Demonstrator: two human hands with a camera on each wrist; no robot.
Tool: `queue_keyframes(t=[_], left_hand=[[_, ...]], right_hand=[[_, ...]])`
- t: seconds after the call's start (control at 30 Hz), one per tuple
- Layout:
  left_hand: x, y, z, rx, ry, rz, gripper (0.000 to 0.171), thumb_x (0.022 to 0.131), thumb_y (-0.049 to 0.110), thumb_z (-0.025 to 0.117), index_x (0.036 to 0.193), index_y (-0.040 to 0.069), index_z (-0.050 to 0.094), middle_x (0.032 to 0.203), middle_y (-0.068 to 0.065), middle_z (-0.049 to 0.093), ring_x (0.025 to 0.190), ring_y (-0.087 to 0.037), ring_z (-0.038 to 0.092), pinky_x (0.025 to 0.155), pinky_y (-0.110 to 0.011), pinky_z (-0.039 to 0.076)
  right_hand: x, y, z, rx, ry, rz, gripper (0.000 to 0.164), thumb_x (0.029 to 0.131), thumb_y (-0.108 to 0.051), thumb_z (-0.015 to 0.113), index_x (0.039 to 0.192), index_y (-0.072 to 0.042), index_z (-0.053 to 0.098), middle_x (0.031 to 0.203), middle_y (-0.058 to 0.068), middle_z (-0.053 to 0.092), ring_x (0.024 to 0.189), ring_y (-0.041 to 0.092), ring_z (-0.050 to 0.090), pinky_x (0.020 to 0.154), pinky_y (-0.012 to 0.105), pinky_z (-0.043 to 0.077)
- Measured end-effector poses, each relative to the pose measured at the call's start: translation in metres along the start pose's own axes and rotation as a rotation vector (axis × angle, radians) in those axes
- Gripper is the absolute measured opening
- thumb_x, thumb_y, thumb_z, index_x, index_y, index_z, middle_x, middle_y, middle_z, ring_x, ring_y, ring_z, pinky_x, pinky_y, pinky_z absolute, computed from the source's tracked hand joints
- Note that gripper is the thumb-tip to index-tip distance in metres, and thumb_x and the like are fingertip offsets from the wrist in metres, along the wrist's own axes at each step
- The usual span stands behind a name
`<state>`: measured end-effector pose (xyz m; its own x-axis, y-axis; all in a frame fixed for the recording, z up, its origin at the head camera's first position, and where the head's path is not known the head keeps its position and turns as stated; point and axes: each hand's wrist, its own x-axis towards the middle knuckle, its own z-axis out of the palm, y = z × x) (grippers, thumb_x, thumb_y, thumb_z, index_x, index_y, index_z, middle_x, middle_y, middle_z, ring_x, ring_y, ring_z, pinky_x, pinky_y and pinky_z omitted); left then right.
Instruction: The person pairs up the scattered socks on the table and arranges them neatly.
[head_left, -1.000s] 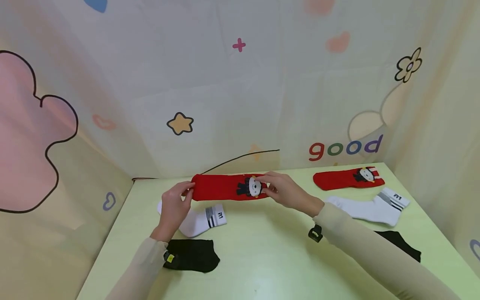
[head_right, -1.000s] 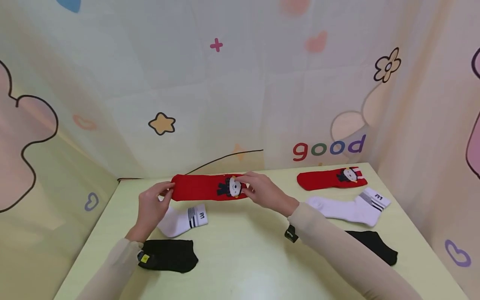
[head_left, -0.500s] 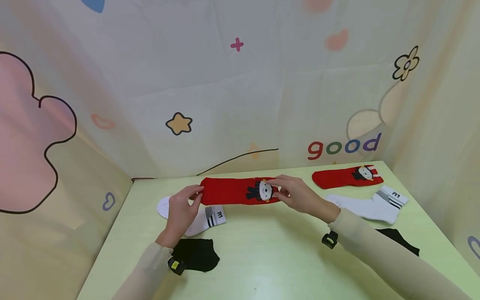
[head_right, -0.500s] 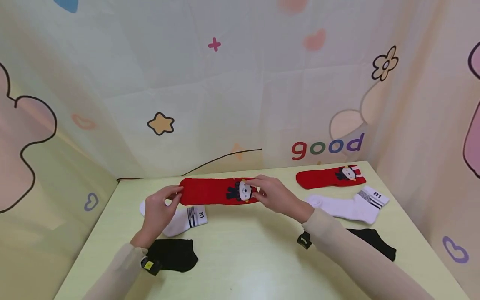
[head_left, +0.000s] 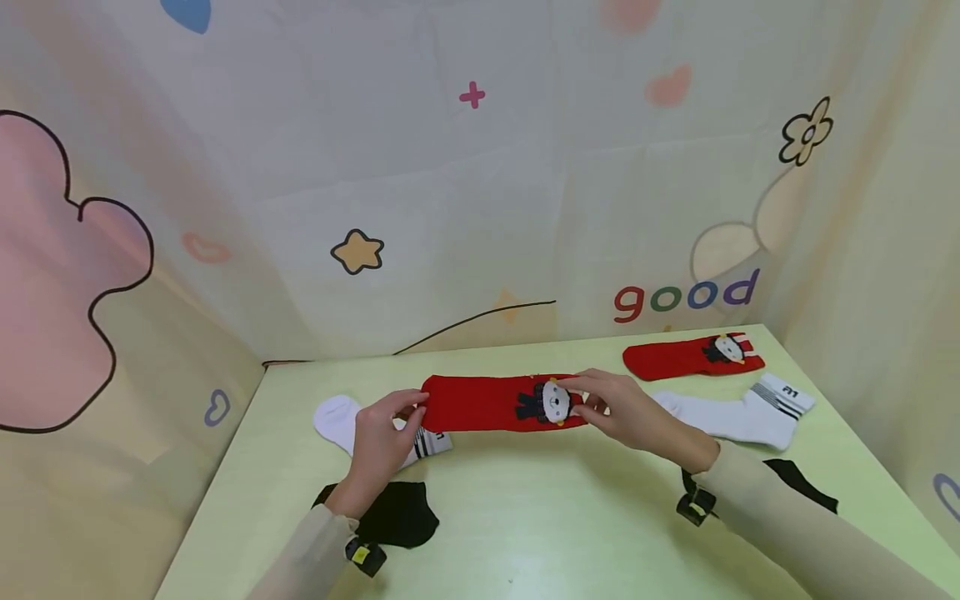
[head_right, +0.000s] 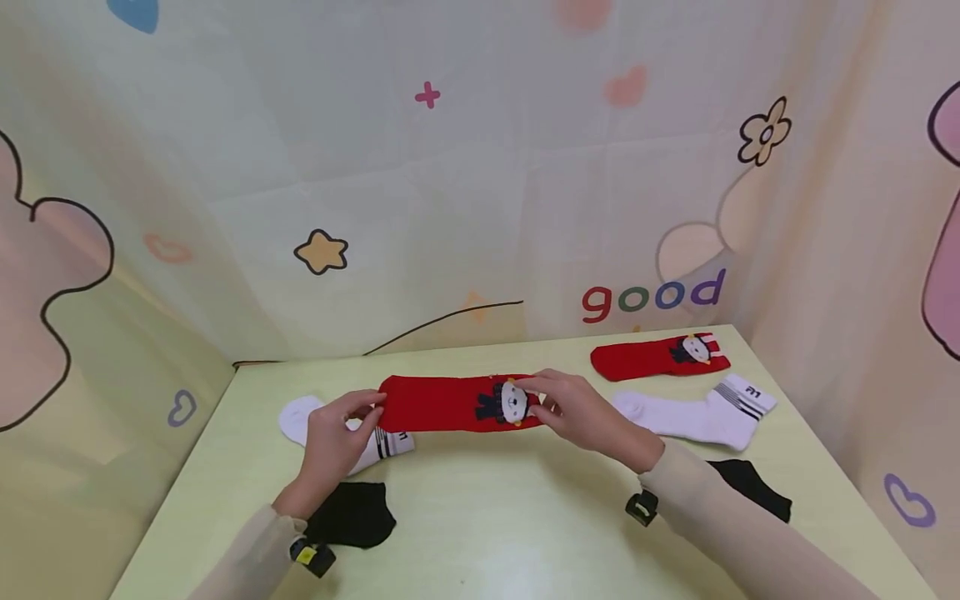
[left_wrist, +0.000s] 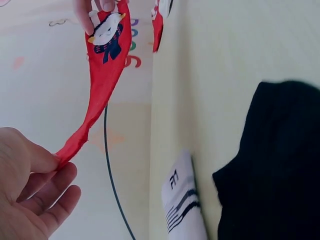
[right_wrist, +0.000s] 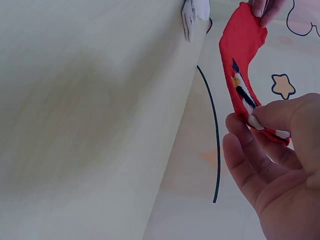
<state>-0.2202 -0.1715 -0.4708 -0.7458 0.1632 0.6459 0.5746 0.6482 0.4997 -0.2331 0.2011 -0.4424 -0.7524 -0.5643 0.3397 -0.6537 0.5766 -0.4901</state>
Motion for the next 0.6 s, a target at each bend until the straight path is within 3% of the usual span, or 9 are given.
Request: queue_keyframes(t=[0.3,0.6], left_hand=[[-0.014,0.013,0.010,-0.057,-0.061,-0.010,0.027,0.082,-0.004,0.083,0.108,0.003,0.079,0.102,-0.009,0.077,0.072,-0.014,0.069,0.059,-0.030,0.058],[-0.027,0.027,0.022,-0.084,-0.129,-0.036,0.026,0.080,-0.005,0.084,0.104,0.004,0.079,0.095,-0.005,0.077,0.071,-0.011,0.068,0.064,-0.026,0.059]], right_hand=[[-0.034,0.002,-0.007,0.010,-0.025,0.026,0.045,0.089,0.000,0.077,0.133,-0.004,0.066,0.111,0.009,0.069,0.076,0.006,0.062,0.065,0.020,0.056],[-0.057,0.009,-0.008,0.008,-0.021,0.055,0.046,0.088,0.001,0.077,0.133,-0.003,0.066,0.110,0.008,0.070,0.074,0.003,0.060,0.066,0.021,0.056]])
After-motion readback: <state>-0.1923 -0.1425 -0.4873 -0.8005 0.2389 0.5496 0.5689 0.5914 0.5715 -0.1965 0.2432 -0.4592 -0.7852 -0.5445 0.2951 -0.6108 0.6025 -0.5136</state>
